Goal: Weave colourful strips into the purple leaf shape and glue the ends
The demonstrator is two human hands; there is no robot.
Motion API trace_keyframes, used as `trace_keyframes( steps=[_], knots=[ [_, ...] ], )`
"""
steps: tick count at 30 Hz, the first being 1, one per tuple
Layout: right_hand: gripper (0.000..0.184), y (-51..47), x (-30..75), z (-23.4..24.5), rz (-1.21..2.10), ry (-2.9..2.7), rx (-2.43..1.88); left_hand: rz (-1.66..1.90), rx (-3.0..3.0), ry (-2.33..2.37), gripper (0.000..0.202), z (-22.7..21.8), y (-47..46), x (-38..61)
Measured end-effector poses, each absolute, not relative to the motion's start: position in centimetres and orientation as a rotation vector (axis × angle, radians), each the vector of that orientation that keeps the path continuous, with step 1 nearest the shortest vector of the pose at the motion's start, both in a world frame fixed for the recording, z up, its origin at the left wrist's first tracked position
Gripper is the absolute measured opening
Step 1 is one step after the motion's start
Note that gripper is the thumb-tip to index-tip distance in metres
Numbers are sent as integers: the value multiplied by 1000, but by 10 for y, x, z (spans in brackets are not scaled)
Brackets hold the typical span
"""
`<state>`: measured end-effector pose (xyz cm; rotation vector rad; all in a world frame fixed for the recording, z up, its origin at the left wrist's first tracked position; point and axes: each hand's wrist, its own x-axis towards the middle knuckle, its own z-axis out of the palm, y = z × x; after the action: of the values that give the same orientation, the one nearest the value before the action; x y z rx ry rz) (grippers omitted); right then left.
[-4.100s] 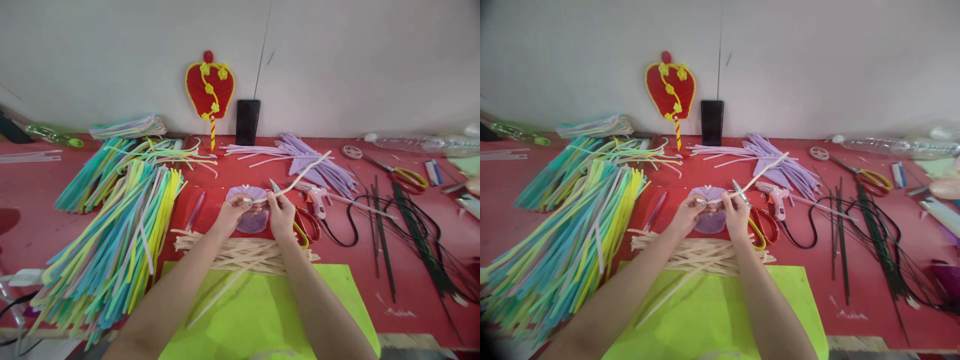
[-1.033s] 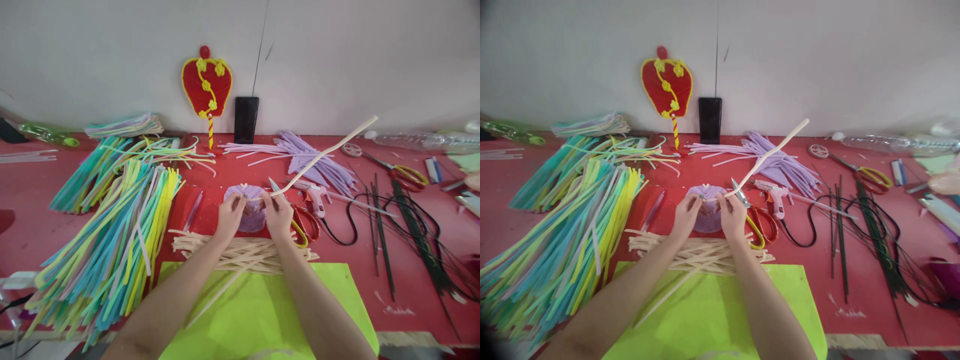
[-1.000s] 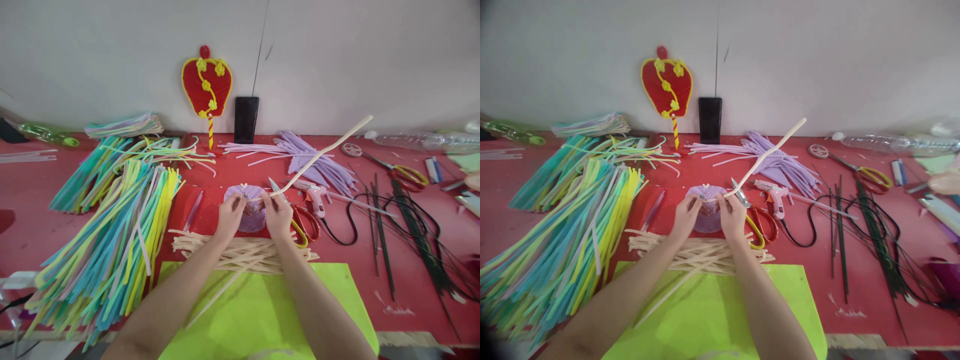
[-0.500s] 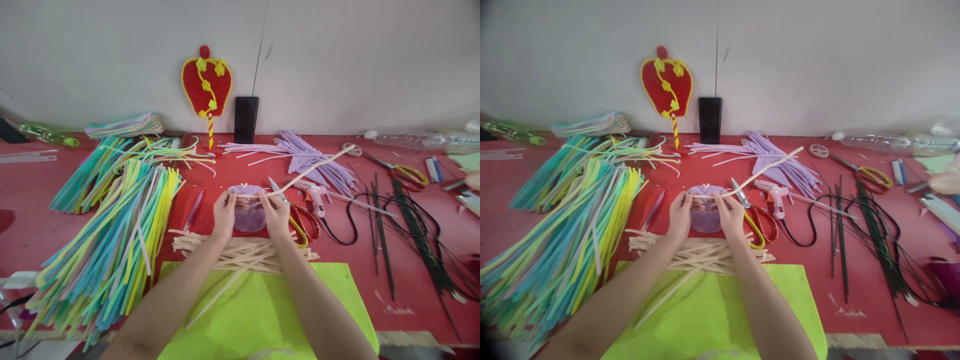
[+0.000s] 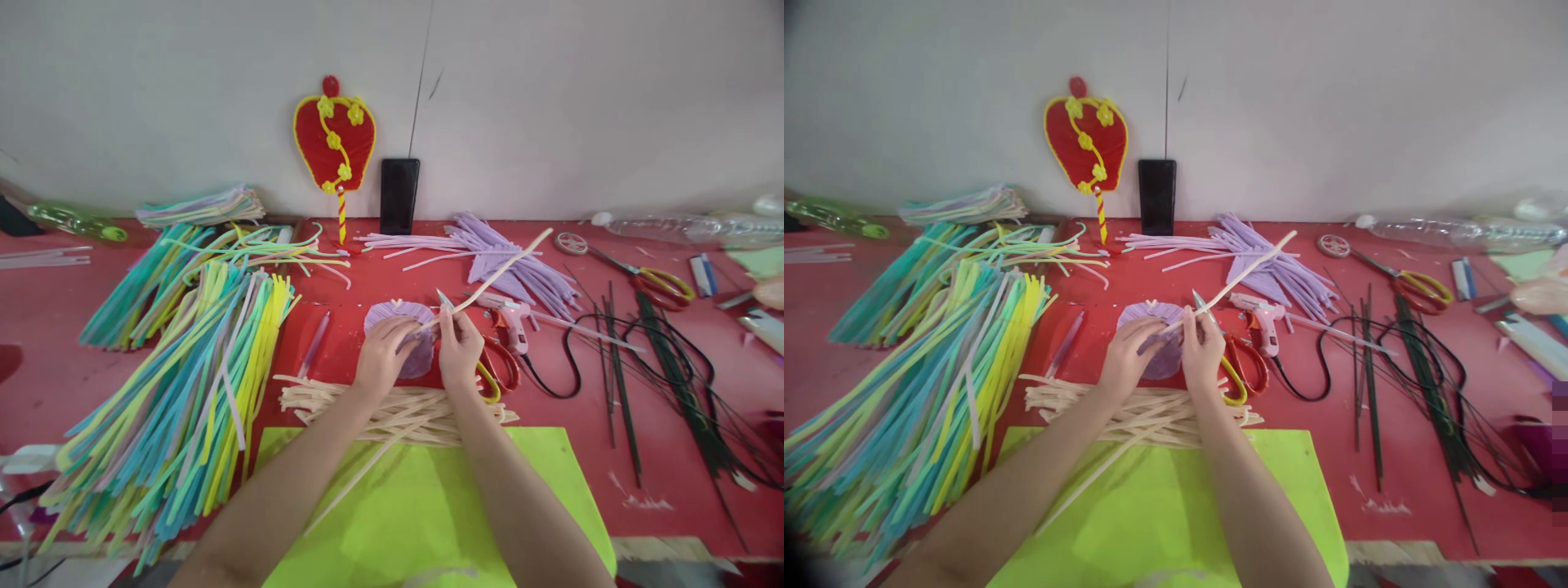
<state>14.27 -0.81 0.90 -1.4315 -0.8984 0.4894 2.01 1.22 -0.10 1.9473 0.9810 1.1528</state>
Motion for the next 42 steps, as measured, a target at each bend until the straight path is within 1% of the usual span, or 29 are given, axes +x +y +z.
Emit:
trace_keyframes(
  steps=[10,23,28,32,37,42],
  knots=[
    [34,-9,143,7,508,-968,-1417,1151,1754,994,16,-3,12,22],
    [34,-10,141,8,500,-979,-1395,1185,1775,1124,15,-4,11,21],
    [35,-10,140,8,540,-965,-1376,1235,1748,1138,14,-6,10,20],
    [33,-10,141,8,602,-912,-1333,1174,1712,1136,15,-5,10,22],
    [28,-7,143,9,778,-717,-1161,1126,1356,893,36,-1,12,24],
    [27,-4,145,5,859,-653,-1068,1147,1027,811,31,0,17,26]
  ],
)
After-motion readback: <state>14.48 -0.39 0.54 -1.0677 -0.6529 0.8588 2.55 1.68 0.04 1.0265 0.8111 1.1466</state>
